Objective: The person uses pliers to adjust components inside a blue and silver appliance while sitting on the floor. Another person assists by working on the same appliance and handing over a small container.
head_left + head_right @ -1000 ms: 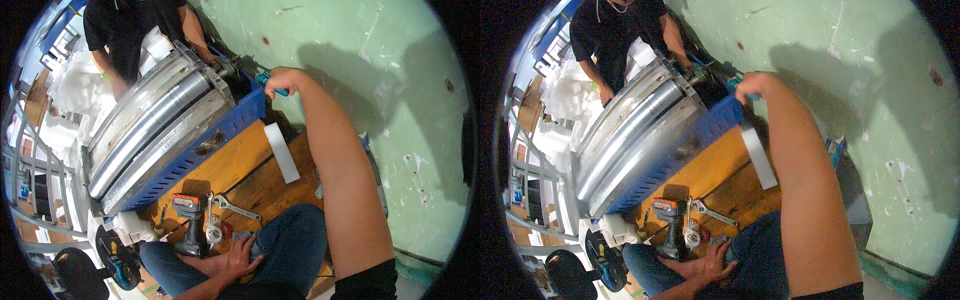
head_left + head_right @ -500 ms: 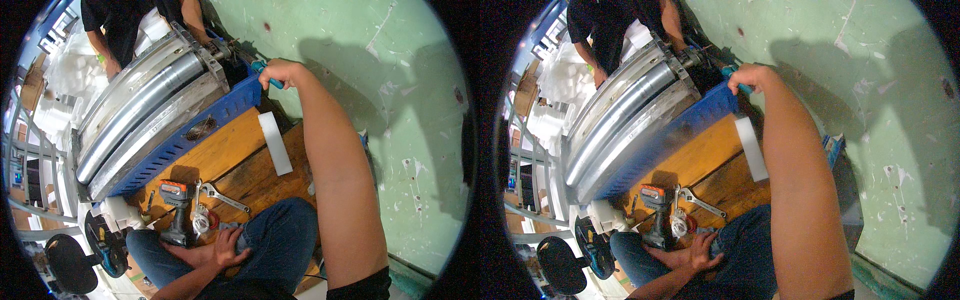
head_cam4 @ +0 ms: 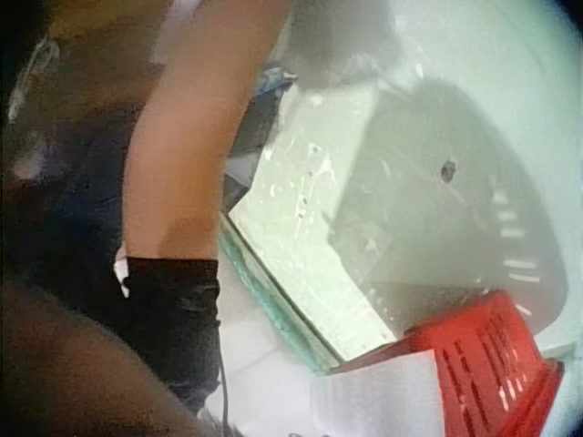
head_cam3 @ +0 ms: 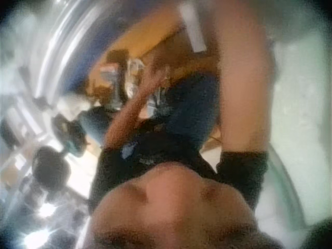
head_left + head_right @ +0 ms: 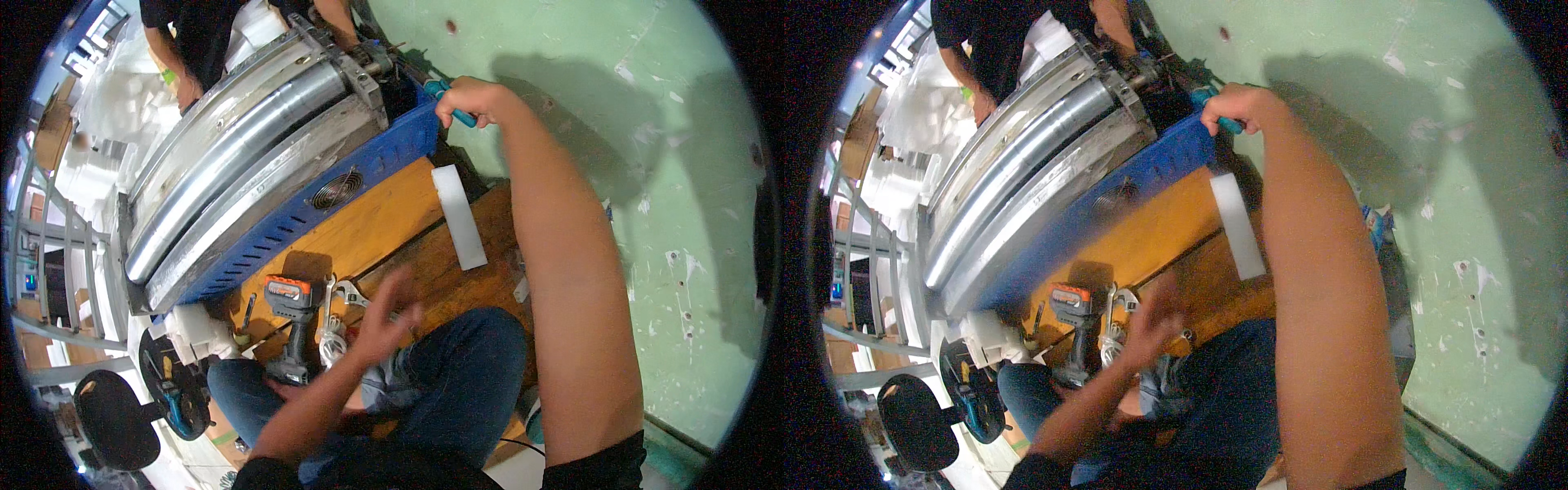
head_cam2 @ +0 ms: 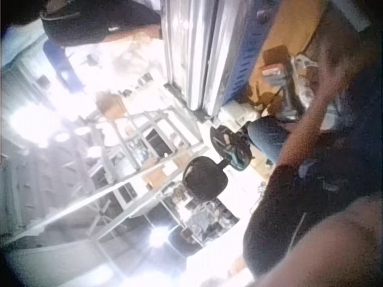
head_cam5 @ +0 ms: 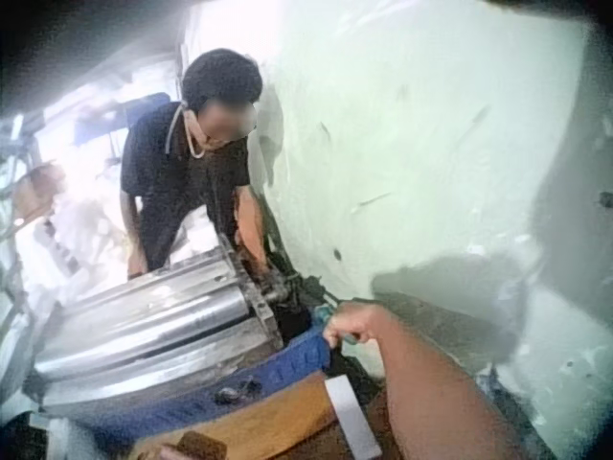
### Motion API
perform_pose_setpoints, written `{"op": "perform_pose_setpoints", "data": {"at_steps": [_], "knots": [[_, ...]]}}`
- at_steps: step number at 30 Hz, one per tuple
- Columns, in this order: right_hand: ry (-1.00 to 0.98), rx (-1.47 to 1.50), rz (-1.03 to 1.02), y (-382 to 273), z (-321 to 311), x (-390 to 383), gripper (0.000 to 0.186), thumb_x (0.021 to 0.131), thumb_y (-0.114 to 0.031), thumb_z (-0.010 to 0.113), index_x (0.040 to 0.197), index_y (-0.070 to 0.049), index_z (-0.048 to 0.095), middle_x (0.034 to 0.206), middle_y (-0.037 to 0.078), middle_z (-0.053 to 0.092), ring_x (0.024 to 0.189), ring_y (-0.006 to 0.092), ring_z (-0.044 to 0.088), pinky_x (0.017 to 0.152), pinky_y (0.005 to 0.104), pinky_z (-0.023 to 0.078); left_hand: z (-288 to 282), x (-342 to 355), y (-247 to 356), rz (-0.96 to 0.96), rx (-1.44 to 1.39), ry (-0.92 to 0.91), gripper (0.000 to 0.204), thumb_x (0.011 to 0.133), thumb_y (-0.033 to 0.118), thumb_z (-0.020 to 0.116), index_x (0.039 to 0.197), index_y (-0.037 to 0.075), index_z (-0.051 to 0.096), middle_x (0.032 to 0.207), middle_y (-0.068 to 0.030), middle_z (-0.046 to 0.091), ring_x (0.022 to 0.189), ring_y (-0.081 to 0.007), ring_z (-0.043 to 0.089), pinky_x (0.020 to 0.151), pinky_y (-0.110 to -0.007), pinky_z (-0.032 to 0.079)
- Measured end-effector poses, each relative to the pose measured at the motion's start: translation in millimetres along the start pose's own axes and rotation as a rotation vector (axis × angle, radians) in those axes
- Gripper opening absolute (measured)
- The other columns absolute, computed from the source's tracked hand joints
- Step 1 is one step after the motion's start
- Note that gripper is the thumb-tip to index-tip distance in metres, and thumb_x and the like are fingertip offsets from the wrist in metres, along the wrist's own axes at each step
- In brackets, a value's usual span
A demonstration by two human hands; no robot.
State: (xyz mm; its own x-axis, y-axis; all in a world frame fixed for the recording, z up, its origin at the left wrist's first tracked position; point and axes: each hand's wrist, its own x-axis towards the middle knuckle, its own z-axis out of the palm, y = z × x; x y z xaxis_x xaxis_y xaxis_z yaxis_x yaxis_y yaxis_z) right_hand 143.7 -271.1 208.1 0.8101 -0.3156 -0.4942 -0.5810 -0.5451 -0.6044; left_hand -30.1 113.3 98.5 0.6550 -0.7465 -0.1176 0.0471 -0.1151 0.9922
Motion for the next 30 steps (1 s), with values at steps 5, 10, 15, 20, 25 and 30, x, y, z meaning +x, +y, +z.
{"op": "perform_pose_setpoints", "data": {"at_steps": [5,10,15,20,25,30], "knots": [[-0.066,-0.053,-0.038,-5,-2,16,0.040,0.067,-0.030,0.080,0.096,-0.005,0.069,0.082,0.010,0.063,0.072,0.0231,0.059,0.058,0.0448,0.049,-1,193,128,0.099,-0.893,0.281,0.081,0.099,0.025,0.063,0.161,0.007,0.015,0.093,-0.0110,0.063,0.073,-0.0209,0.062,0.066,-0.037,0.054],[-0.148,0.105,-0.109,7,2,24,0.022,0.083,-0.030,0.068,0.093,-0.011,0.072,0.074,0.002,0.062,0.063,0.0163,0.057,0.051,0.0365,0.044,22,222,161,0.205,-1.204,0.112,0.043,0.098,0.038,0.058,0.133,0.013,0.055,0.090,-0.0068,0.070,0.068,-0.0219,0.062,0.066,-0.038,0.053],[-0.169,-0.033,-0.132,5,13,39,0.018,0.085,-0.027,0.066,0.094,-0.013,0.072,0.079,0.003,0.066,0.066,0.0192,0.061,0.056,0.0399,0.050,45,213,201,0.262,-1.477,0.034,0.039,0.096,0.038,0.056,0.134,0.030,0.059,0.082,-0.0031,0.064,0.060,-0.0195,0.053,0.055,-0.035,0.046],[-0.103,-0.080,-0.087,21,-19,9,0.010,0.075,-0.019,0.070,0.080,-0.012,0.066,0.069,0.002,0.057,0.060,0.0191,0.055,0.055,0.0381,0.047,68,208,190,0.341,-1.490,-0.221,0.055,0.095,0.040,0.055,0.150,0.033,0.050,0.088,-0.0029,0.062,0.058,-0.0210,0.050,0.051,-0.039,0.041],[-0.091,-0.067,-0.107,-19,30,35,0.013,0.066,-0.012,0.074,0.065,-0.010,0.060,0.059,0.002,0.048,0.054,0.0191,0.050,0.053,0.0364,0.045,43,149,151,0.237,-1.265,-0.041,0.059,0.095,0.040,0.058,0.146,0.012,0.050,0.075,-0.0011,0.052,0.057,-0.0179,0.046,0.055,-0.036,0.040],[-0.047,-0.106,0.033,-3,-19,-3,0.044,0.057,-0.022,0.082,0.095,-0.004,0.071,0.085,0.011,0.065,0.075,0.0252,0.060,0.062,0.0450,0.049,49,146,64,-0.105,-0.950,0.183,0.054,0.096,0.024,0.060,0.145,0.009,0.048,0.071,0.0017,0.043,0.055,-0.0134,0.041,0.056,-0.031,0.037]]}}
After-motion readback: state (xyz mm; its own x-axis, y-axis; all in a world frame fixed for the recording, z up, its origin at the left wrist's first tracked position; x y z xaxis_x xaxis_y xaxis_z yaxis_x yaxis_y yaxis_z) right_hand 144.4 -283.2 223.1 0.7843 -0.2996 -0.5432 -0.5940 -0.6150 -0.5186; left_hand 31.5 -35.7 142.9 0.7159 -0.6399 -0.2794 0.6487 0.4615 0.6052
